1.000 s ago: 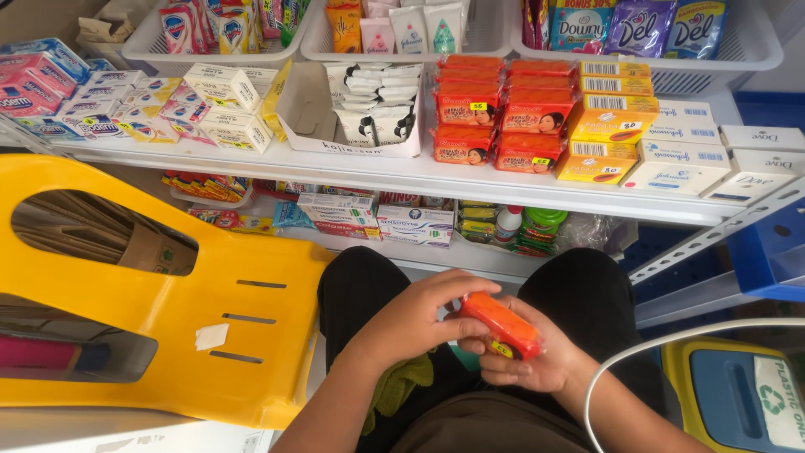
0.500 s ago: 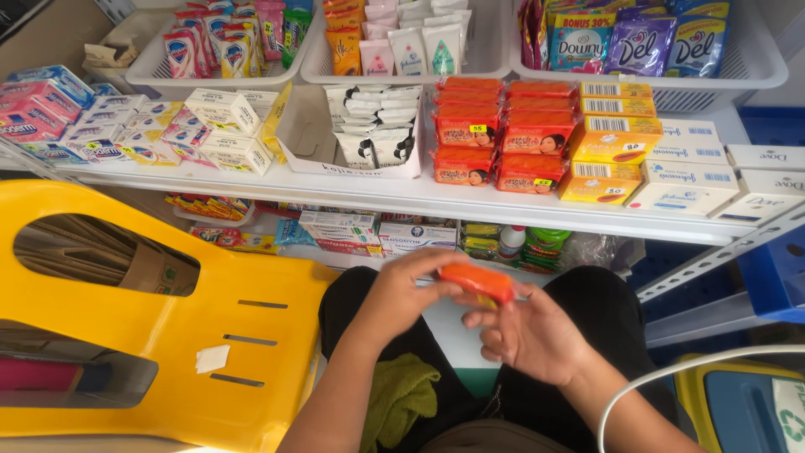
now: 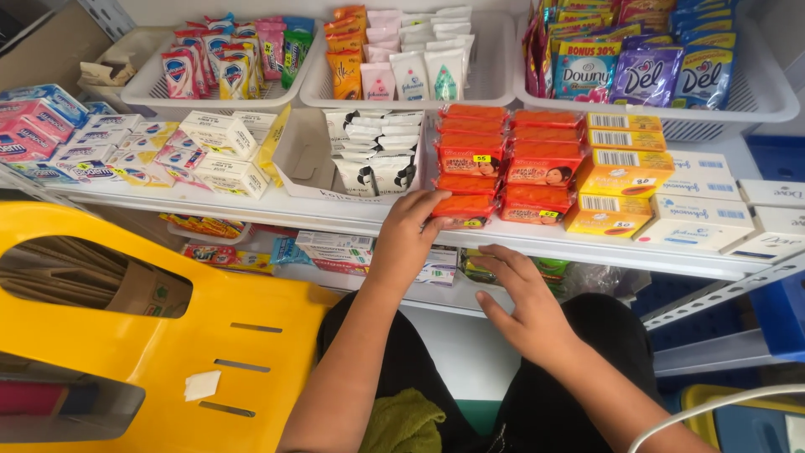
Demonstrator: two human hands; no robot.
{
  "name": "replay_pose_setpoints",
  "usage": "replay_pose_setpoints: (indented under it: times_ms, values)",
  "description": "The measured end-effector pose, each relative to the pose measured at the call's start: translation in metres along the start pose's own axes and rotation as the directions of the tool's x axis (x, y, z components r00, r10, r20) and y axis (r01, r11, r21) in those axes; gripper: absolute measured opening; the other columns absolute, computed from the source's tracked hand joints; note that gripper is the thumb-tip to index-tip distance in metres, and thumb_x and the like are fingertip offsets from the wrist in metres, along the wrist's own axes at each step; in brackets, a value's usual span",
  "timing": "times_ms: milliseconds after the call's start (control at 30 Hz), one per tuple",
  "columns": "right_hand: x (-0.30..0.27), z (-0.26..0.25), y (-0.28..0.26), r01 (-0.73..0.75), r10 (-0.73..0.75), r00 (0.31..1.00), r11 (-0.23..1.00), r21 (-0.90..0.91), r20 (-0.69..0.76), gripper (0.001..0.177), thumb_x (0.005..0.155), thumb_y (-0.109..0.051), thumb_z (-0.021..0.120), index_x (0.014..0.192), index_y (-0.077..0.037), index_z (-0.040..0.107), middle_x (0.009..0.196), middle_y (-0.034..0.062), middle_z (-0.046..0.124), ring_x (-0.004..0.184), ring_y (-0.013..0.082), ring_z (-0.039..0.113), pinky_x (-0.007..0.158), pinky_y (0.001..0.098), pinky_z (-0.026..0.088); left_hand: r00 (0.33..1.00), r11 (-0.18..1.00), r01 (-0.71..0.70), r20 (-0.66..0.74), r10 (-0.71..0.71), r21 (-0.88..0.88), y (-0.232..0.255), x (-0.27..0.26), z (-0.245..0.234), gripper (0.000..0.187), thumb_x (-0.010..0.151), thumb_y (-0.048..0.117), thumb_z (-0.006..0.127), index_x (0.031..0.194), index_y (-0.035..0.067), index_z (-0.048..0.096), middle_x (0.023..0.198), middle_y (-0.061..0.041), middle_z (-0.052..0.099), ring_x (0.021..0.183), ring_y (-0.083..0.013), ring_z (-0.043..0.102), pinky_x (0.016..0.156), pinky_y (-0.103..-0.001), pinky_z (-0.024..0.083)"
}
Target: The person removes a box of small white packets from a shelf and places it on a yellow chair. They then use a green cloth to wipe the shelf surface and the inside of the empty box. Finally, they wipe the individual packets on the chair with the cloth.
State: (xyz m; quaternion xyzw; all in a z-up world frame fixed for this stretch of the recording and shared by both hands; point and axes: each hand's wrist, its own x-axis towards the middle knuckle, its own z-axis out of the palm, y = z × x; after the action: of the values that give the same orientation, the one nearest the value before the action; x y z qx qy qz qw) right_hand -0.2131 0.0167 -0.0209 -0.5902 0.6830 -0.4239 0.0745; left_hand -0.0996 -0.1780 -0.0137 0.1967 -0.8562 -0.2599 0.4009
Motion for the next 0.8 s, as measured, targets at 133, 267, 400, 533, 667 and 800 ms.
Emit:
replay_pose_setpoints:
  times_ms: [133, 267, 400, 533, 667, 800]
  values:
    - [0.013, 0.005, -0.001, 0.063, -0.062, 0.998, 0.994, -0.088, 0.014, 0.048, 0.092, -0.018, 0.068, 0.138, -0.008, 0.062, 0.145, 0.0152, 0.055, 0.139, 0.0372, 0.048, 0.112, 0.0513, 0.04, 1.0, 0.999, 0.011, 0.006, -0.012, 0.037, 0.002, -0.001, 0.003, 0.035, 0.094, 0.022, 0.076, 0.128, 0.016, 0.069, 0.121, -0.012, 0.066, 0.108, -0.0321, 0.069, 0.088, -0.041, 0.062]
    - [0.02, 0.012, 0.005, 0.038, -0.033, 0.999, 0.994, -0.106, 0.04, 0.056, 0.092, -0.019, 0.067, 0.146, -0.01, 0.057, 0.151, 0.0166, 0.05, 0.143, 0.04, 0.042, 0.114, 0.0545, 0.036, 1.0, 0.998, -0.006, -0.009, 0.006, 0.067, 0.0, 0.0, 0.006, 0.033, 0.096, 0.023, 0.074, 0.127, 0.016, 0.068, 0.124, -0.011, 0.062, 0.107, -0.0334, 0.07, 0.088, -0.042, 0.062]
    - [0.021, 0.02, 0.013, 0.005, 0.008, 0.997, 0.985, -0.173, 0.073, 0.062, 0.093, -0.029, 0.066, 0.152, -0.015, 0.051, 0.158, 0.0126, 0.044, 0.147, 0.038, 0.037, 0.112, 0.0551, 0.037, 1.0, 0.995, 0.01, -0.007, -0.009, 0.098, -0.002, 0.001, 0.012, 0.037, 0.095, 0.019, 0.074, 0.131, 0.017, 0.066, 0.131, -0.01, 0.057, 0.109, -0.0356, 0.07, 0.089, -0.043, 0.063]
    - [0.021, 0.02, 0.015, 0.004, 0.011, 0.997, 0.982, -0.19, 0.074, 0.064, 0.093, -0.029, 0.066, 0.153, -0.015, 0.049, 0.158, 0.0121, 0.043, 0.147, 0.0382, 0.037, 0.11, 0.0552, 0.039, 1.0, 0.994, 0.011, -0.029, -0.008, 0.104, 0.008, 0.004, 0.01, 0.047, 0.094, 0.016, 0.075, 0.138, 0.017, 0.06, 0.141, -0.016, 0.05, 0.114, -0.043, 0.067, 0.091, -0.051, 0.062]
    - [0.023, 0.018, 0.014, -0.015, 0.031, 0.996, 0.98, -0.198, 0.08, 0.065, 0.092, -0.029, 0.066, 0.153, -0.015, 0.049, 0.158, 0.013, 0.044, 0.148, 0.0387, 0.036, 0.11, 0.0562, 0.038, 1.0, 0.994, 0.009, -0.004, -0.009, 0.112, 0.008, 0.004, 0.011, 0.039, 0.097, 0.016, 0.072, 0.135, 0.018, 0.064, 0.142, -0.017, 0.054, 0.113, -0.0428, 0.068, 0.09, -0.049, 0.062]
    - [0.024, 0.021, 0.018, -0.016, 0.033, 0.997, 0.975, -0.224, 0.072, 0.067, 0.09, -0.029, 0.068, 0.153, -0.016, 0.049, 0.158, 0.0102, 0.043, 0.148, 0.0363, 0.038, 0.109, 0.0538, 0.041, 1.0, 0.993, 0.023, 0.001, -0.023, 0.114, 0.004, 0.005, 0.014, 0.038, 0.097, 0.018, 0.072, 0.134, 0.02, 0.066, 0.141, -0.016, 0.055, 0.112, -0.0412, 0.069, 0.088, -0.046, 0.063]
